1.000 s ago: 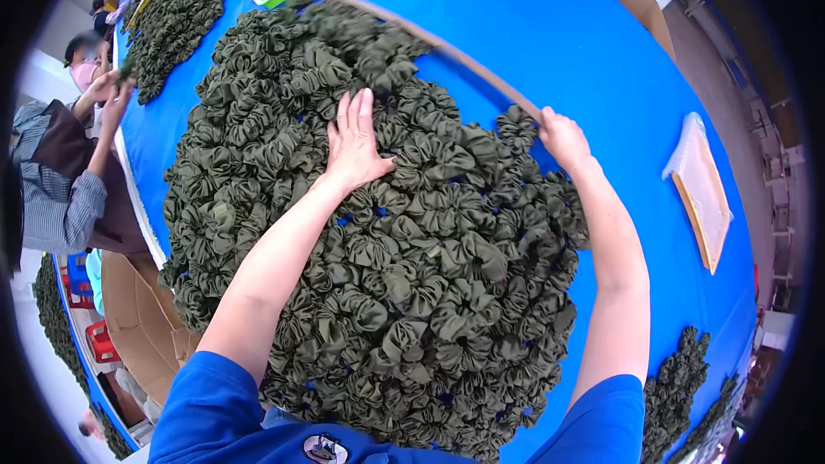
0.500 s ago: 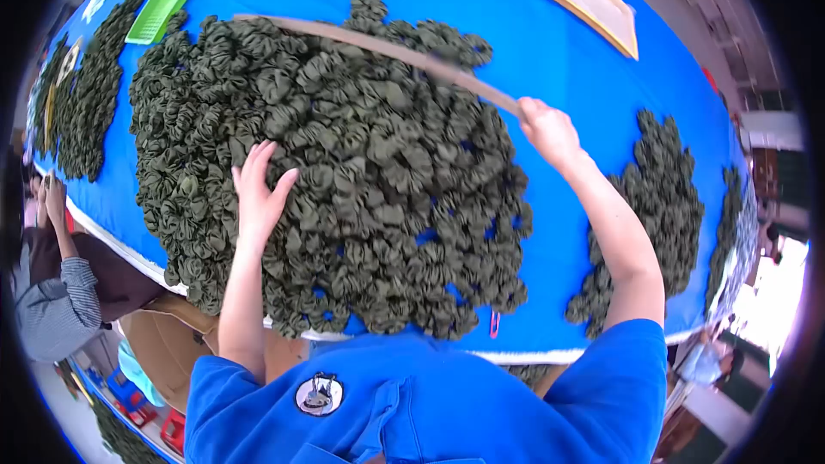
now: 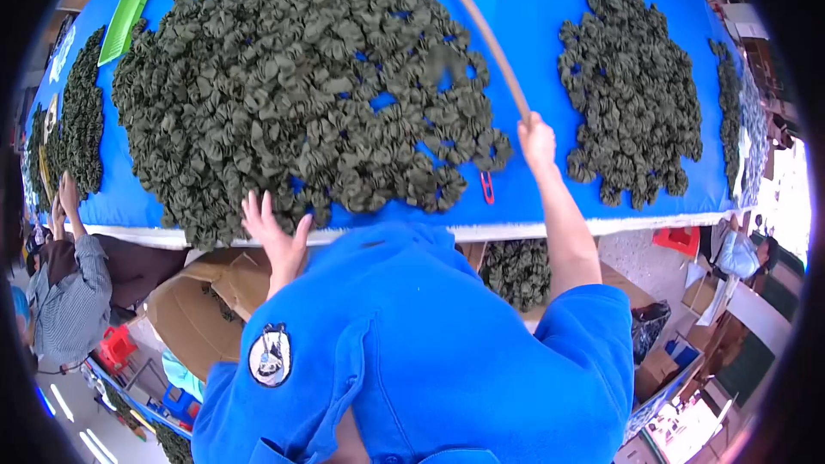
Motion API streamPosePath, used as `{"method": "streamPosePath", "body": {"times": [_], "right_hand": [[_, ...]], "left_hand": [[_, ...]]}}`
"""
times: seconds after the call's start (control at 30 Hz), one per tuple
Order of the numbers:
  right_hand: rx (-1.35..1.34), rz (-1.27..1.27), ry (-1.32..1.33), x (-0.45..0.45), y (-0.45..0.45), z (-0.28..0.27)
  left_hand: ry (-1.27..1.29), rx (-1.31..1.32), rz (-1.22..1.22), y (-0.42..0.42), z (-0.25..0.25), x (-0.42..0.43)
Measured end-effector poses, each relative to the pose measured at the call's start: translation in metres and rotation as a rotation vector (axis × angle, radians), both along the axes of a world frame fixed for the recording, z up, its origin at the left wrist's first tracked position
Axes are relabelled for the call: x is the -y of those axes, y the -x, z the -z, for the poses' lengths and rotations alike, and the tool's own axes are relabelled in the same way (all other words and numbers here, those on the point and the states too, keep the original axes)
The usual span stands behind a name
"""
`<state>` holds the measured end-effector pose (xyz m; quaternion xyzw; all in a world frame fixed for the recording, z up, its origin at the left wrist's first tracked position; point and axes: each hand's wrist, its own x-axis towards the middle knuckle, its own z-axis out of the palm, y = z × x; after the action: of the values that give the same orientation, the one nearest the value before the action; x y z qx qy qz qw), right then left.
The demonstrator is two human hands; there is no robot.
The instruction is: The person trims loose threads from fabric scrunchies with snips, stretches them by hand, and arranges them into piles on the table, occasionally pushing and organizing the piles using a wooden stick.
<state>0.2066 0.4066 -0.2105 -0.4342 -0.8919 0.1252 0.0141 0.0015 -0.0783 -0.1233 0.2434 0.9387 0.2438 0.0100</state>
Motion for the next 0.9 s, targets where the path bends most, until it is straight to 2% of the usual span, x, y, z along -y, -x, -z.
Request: {"method": "streamPosePath", "body": {"times": [0.03, 0.1, 0.2, 0.27, 0.33, 0.43, 0.53, 0.6, 0.67, 0.7, 0.77, 0.83, 0.9], "right_hand": [[0.010, 0.003, 0.013, 0.023, -0.004, -0.001], [-0.144, -0.007, 0.082, 0.056, -0.006, -0.009], [-0.208, 0.021, 0.147, 0.074, -0.022, -0.025], [-0.194, 0.186, 0.049, 0.079, -0.037, -0.029], [-0.176, 0.163, 0.040, 0.082, -0.044, -0.027], [-0.092, 0.199, -0.077, 0.085, -0.051, -0.021], [0.004, 0.264, -0.231, 0.086, -0.057, -0.011], [0.060, 0.298, -0.340, 0.088, -0.059, -0.005], [0.103, 0.313, -0.453, 0.090, -0.063, 0.002], [0.090, 0.279, -0.459, 0.089, -0.066, 0.006], [-0.136, 0.040, -0.354, 0.089, -0.072, 0.016], [-0.124, -0.075, -0.351, 0.122, -0.067, 0.012], [-0.101, -0.153, -0.306, 0.146, -0.068, 0.024]], "left_hand": [[0.013, 0.010, 0.003, -0.007, 0.002, 0.002], [0.025, -0.013, 0.053, -0.012, 0.008, 0.006], [0.012, -0.045, -0.067, -0.022, 0.022, 0.028], [-0.097, -0.052, -0.436, -0.026, 0.044, 0.050], [-0.201, -0.053, -0.748, -0.024, 0.073, 0.074], [-0.275, 0.039, -0.923, -0.017, 0.094, 0.090], [-0.330, 0.005, -0.964, -0.001, 0.115, 0.079], [-0.192, 0.002, -0.987, 0.012, 0.127, 0.064], [-0.167, -0.074, -1.059, 0.022, 0.135, 0.048], [-0.173, -0.078, -1.095, 0.027, 0.137, 0.040], [-0.158, -0.067, -1.153, 0.036, 0.138, 0.027], [-0.277, -0.032, -1.141, 0.043, 0.117, 0.007], [-0.315, -0.060, -1.179, 0.050, 0.120, -0.002]]}}
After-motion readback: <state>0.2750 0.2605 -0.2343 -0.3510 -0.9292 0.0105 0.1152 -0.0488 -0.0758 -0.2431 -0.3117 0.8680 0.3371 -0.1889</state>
